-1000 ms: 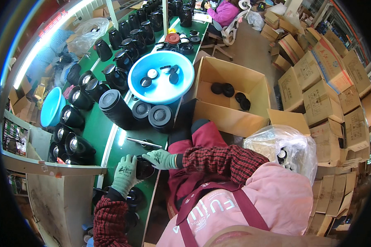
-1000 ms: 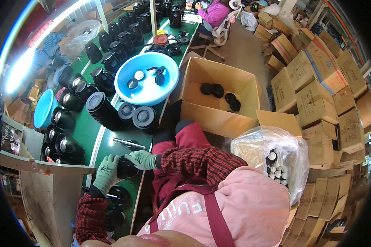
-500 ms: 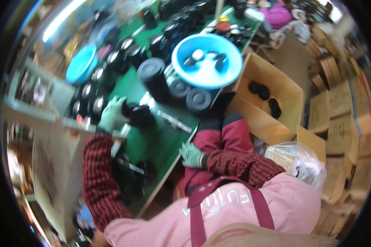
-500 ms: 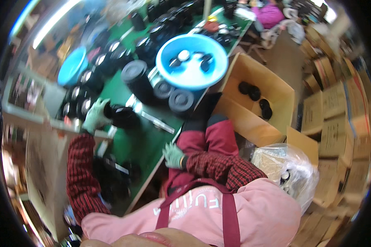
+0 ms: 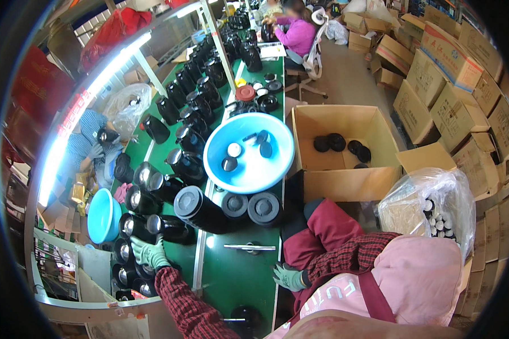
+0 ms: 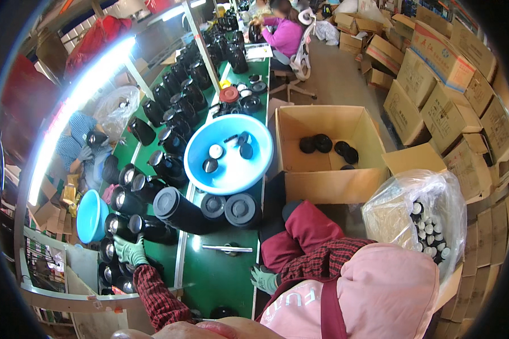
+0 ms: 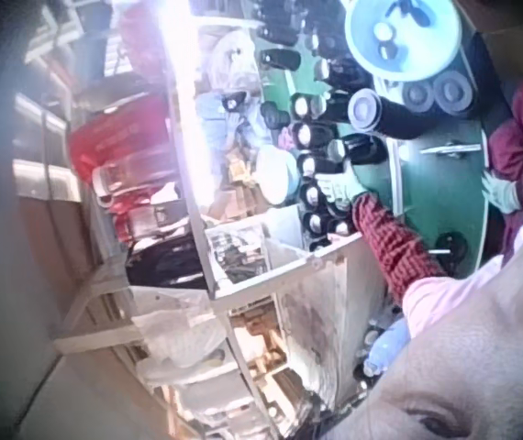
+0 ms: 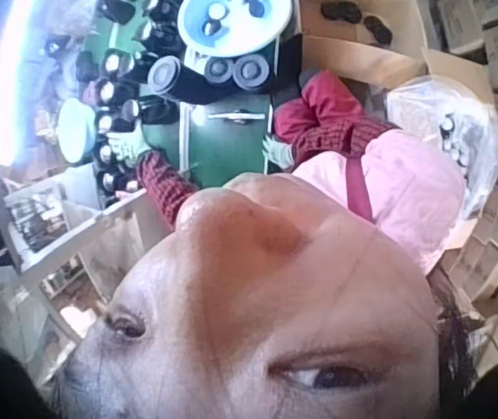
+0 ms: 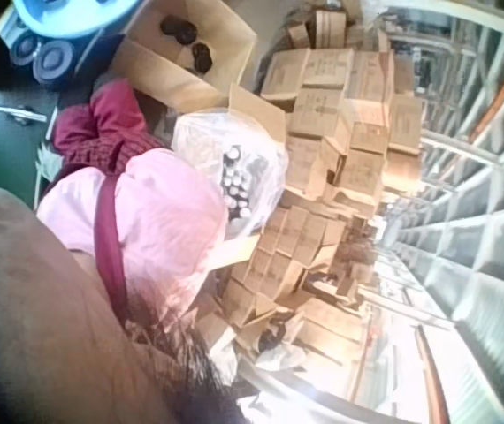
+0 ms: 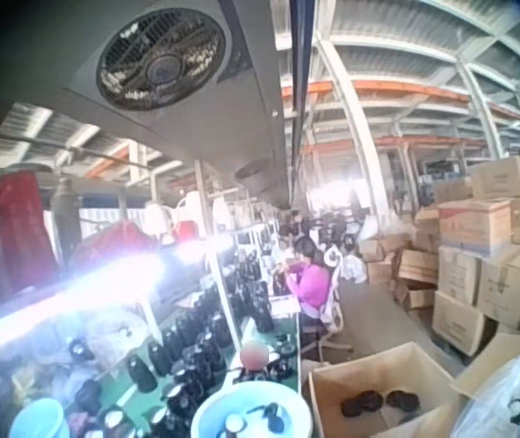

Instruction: The person assembles black cylindrical kitchenware by inserting white circular inserts into the tops and securing black lids. They handle each unit one at a time, placing finished items into a cardboard box.

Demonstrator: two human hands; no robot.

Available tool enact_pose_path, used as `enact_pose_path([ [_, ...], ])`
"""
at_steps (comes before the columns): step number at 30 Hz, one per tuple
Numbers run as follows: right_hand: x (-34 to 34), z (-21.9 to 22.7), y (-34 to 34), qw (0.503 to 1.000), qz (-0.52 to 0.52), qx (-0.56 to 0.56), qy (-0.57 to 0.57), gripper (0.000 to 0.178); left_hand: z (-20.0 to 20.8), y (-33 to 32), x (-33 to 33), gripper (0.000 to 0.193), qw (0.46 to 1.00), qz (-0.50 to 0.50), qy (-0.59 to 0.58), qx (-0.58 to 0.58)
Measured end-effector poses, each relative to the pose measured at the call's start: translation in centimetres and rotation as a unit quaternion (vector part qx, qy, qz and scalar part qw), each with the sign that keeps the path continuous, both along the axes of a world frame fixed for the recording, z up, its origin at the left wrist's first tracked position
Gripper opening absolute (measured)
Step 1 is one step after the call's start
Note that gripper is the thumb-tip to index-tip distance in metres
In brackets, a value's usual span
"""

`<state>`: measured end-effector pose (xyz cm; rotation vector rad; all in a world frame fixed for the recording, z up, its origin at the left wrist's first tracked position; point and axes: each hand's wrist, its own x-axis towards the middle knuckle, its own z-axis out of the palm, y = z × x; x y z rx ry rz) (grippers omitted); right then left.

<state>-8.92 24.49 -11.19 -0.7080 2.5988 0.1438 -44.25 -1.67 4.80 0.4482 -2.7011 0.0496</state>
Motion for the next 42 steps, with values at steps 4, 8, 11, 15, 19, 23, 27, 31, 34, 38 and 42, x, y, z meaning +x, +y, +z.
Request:
enact_pose_path([
  [4,0.5,-0.1,-0.7,1.000,0.014,-0.003,0.003,0.061,-3.4,-4.9,2.8,0.065,0.973,0.119,-0.168,-0.108],
  [8,0.7,-0.7,-0.1,1.000,0.000,-0.013,0.023,0.063,-3.0,-3.6,4.9,0.054,0.991,-0.041,-0.113,-0.059],
  [11,0.7,-0.1,-0.2,0.999,0.024,-0.043,0.015,0.068,-3.9,-6.4,6.7,0.058,0.984,-0.160,-0.051,-0.061],
  [15,0.2,0.6,0.8,0.981,0.019,-0.177,0.078,0.061,0.0,-5.9,12.1,0.060,0.949,-0.311,-0.019,0.057],
  [19,-1.5,-1.0,4.3,0.887,-0.103,-0.441,-0.086,0.055,6.0,-1.0,17.1,0.052,0.896,-0.409,-0.100,0.140],
  [23,-1.6,8.0,3.0,0.791,-0.173,-0.587,-0.022,0.087,9.0,0.2,24.8,0.057,0.852,-0.508,-0.109,0.067],
  [27,-3.6,16.5,2.7,0.845,0.049,-0.501,0.180,0.090,11.5,3.9,29.8,0.044,0.790,-0.582,-0.184,0.045],
  [31,-3.5,18.8,4.3,0.818,0.181,-0.518,0.171,0.065,13.3,5.8,32.1,0.041,0.756,-0.636,-0.153,-0.011],
  [34,-1.8,19.5,8.1,0.812,0.029,-0.577,0.086,0.050,12.1,6.3,32.6,0.047,0.788,-0.603,-0.021,0.121],
  [38,0.3,15.7,12.2,0.560,-0.312,-0.764,-0.072,0.052,4.1,4.6,31.9,0.059,0.809,-0.391,-0.020,0.438],
  [42,1.3,17.3,13.8,0.467,-0.393,-0.779,-0.145,0.052,-1.4,6.8,35.4,0.048,0.546,-0.276,-0.241,0.753],
])
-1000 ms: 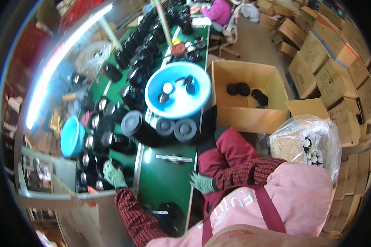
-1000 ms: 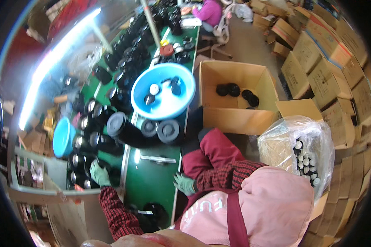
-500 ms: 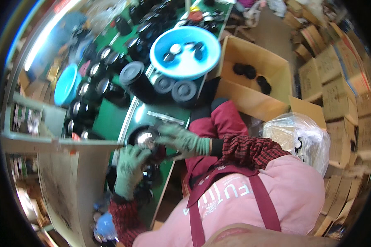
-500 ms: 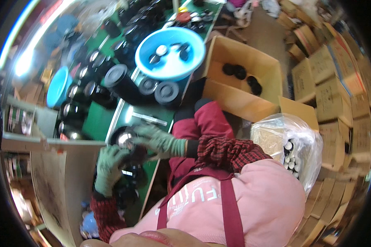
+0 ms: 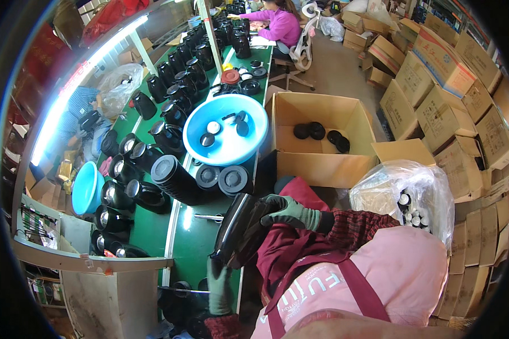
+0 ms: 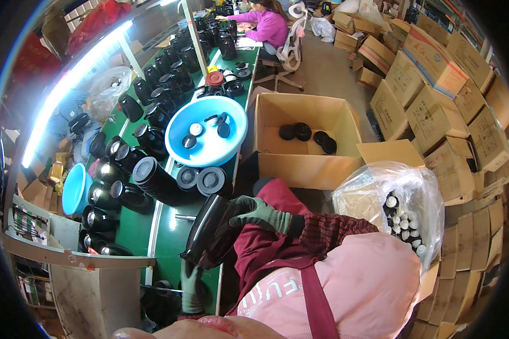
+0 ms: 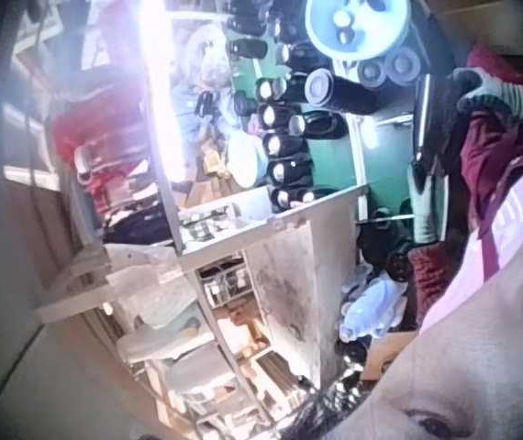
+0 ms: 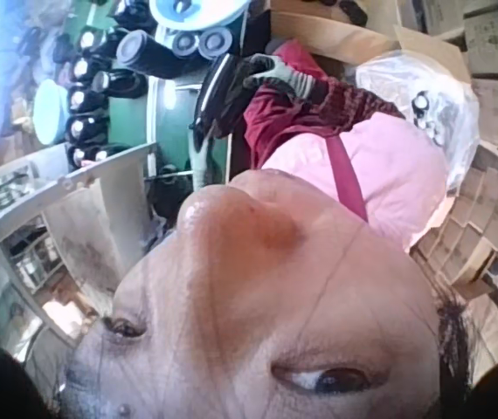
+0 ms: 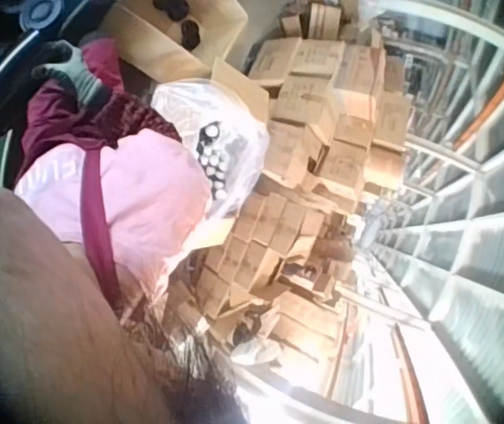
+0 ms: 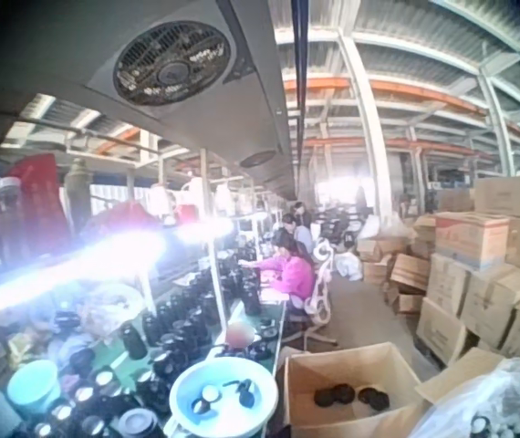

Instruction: The person assembles black cylindrical kitchenware by inserting white circular inserts into the tops and securing black lids. They handle each unit one at a time, placing finished items into a cardboard box.

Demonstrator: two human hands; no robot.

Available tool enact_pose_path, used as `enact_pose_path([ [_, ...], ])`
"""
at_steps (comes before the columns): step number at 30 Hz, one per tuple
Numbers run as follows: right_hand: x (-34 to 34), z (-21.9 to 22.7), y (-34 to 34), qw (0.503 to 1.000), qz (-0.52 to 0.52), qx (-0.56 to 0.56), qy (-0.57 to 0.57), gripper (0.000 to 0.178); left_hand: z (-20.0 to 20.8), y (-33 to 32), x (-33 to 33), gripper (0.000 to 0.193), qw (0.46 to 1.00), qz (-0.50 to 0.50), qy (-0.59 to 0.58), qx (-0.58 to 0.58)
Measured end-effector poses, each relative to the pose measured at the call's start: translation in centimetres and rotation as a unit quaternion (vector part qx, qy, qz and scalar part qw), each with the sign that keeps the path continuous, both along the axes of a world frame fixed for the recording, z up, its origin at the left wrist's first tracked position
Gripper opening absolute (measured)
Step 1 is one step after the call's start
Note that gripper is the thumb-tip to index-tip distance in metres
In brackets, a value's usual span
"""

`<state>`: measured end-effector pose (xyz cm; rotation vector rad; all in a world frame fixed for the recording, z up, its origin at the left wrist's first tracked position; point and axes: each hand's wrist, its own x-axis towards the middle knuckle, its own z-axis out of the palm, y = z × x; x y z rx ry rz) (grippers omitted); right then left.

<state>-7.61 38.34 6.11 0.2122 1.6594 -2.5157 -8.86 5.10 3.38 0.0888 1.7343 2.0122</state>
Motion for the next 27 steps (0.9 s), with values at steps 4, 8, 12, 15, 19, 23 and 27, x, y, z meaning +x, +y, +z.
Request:
enact_pose_path([
  [4,0.8,-0.5,0.6,0.999,0.039,0.000,0.033,0.048,-6.8,0.8,1.0,0.038,0.933,-0.081,0.297,-0.184],
  [8,0.7,-0.8,1.7,0.990,0.111,0.019,0.079,0.037,-9.3,-0.4,1.6,0.040,0.934,-0.046,0.299,-0.190],
  [12,-0.5,-1.1,2.6,0.973,0.166,-0.162,0.008,0.041,-8.7,-2.0,2.5,0.044,0.926,-0.025,0.324,-0.192],
  [15,-1.1,-4.9,3.1,0.978,0.175,0.008,0.117,0.062,-3.8,0.2,1.6,0.056,0.968,-0.032,0.175,-0.175],
  [19,-0.7,-4.1,2.5,0.976,0.199,-0.059,0.071,0.055,-0.7,1.1,2.7,0.056,0.999,0.017,0.022,-0.030],
  [23,0.2,-2.3,1.0,0.974,0.222,-0.005,0.045,0.040,-9.7,-4.2,5.2,0.062,0.955,-0.040,0.200,-0.218],
  [27,-5.2,-5.6,0.8,0.989,0.144,-0.025,-0.032,0.041,-13.5,-2.9,6.0,0.065,0.840,-0.075,0.465,-0.270],
])
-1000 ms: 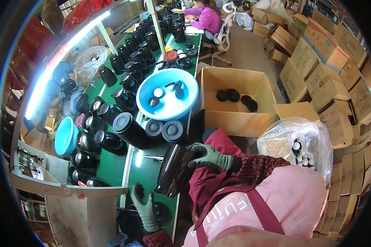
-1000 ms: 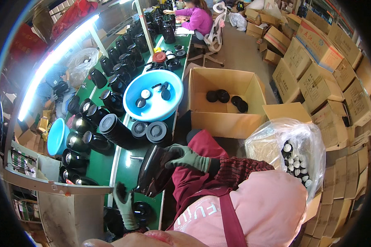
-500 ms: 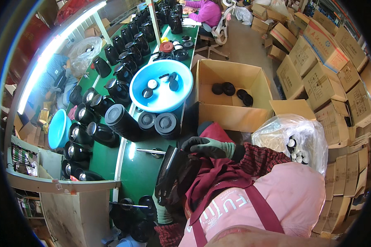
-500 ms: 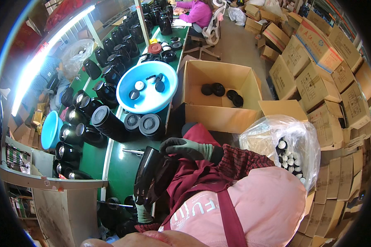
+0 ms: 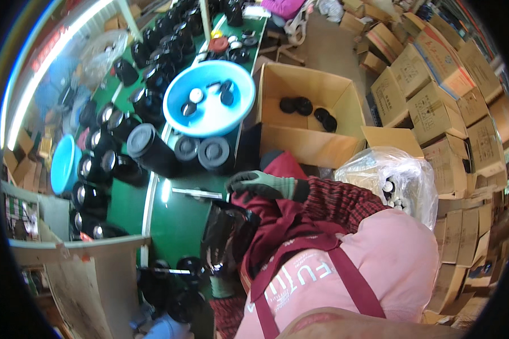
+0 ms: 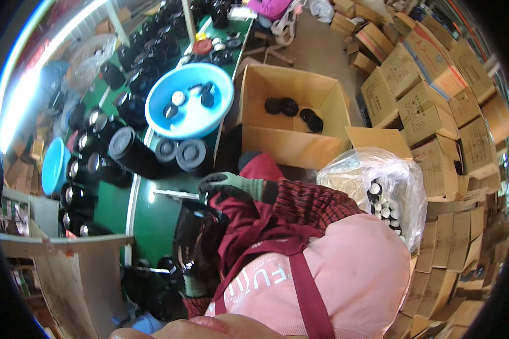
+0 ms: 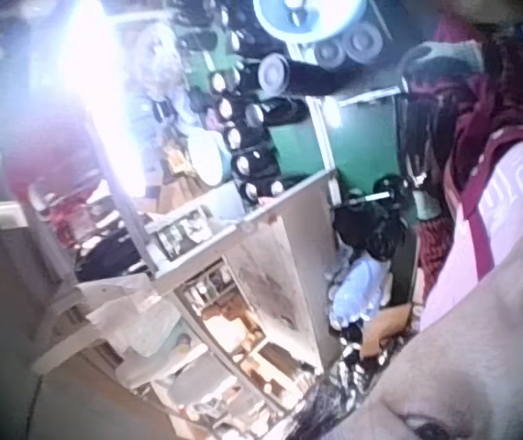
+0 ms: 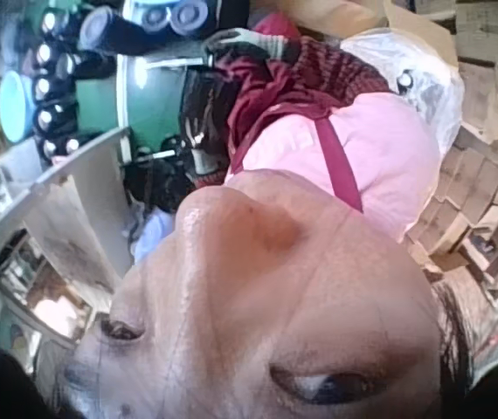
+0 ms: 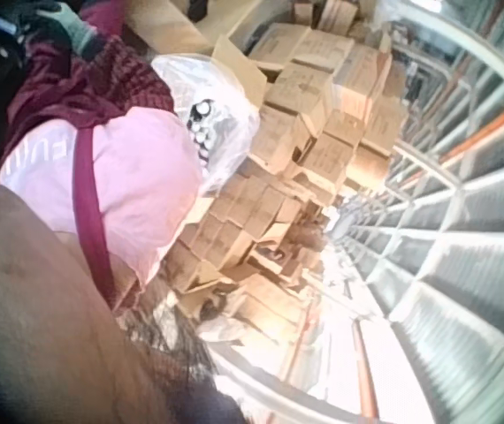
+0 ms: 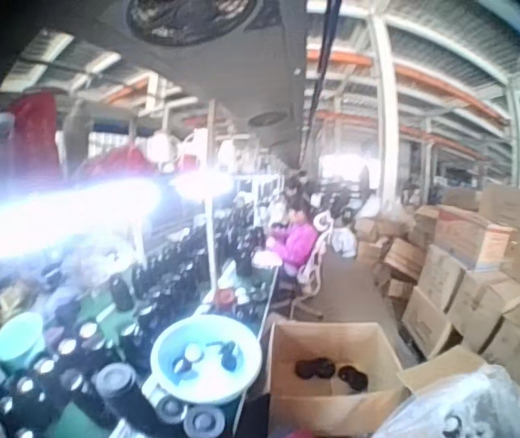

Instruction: The person assembles black cylindrical kitchenware by inserting white circular inserts into the tops and securing black lids. They handle each unit one at a time, placing finished items into a cardboard box.

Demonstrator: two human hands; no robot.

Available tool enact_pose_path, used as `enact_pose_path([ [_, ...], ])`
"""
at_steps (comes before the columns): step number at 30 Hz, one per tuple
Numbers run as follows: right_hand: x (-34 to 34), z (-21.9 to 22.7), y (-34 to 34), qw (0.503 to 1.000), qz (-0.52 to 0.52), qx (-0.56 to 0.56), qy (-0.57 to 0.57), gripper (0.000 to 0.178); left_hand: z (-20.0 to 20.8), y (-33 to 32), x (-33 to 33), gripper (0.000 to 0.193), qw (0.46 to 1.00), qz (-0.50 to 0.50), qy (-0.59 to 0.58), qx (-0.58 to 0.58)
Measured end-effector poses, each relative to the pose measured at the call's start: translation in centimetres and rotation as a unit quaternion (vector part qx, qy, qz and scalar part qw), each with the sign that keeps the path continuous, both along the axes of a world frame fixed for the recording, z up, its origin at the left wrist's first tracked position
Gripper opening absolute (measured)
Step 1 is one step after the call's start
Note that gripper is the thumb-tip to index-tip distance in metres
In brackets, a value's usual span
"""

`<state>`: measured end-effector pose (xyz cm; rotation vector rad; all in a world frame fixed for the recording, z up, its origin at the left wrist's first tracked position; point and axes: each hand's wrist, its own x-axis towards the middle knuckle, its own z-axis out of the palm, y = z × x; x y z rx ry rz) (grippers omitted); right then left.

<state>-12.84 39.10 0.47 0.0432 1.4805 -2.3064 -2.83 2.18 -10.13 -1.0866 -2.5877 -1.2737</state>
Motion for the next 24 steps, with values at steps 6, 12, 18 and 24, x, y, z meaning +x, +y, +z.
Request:
enact_pose_path([
  [6,-14.2,-13.4,4.6,0.879,-0.251,0.399,-0.071,0.106,-1.0,2.2,-0.2,0.062,0.998,0.044,0.042,-0.026],
  [12,-17.6,-17.5,2.1,0.942,-0.146,0.294,-0.067,0.112,-1.1,1.4,0.1,0.058,0.995,0.087,0.030,-0.040],
  [18,-13.4,-12.3,-0.7,0.923,-0.001,0.383,-0.016,0.125,-1.0,1.9,-1.1,0.054,0.995,0.083,0.032,-0.039],
  [24,-12.2,-7.7,-3.8,0.744,-0.096,0.648,0.131,0.111,-1.0,2.1,-1.5,0.050,0.995,0.085,0.038,-0.042],
])
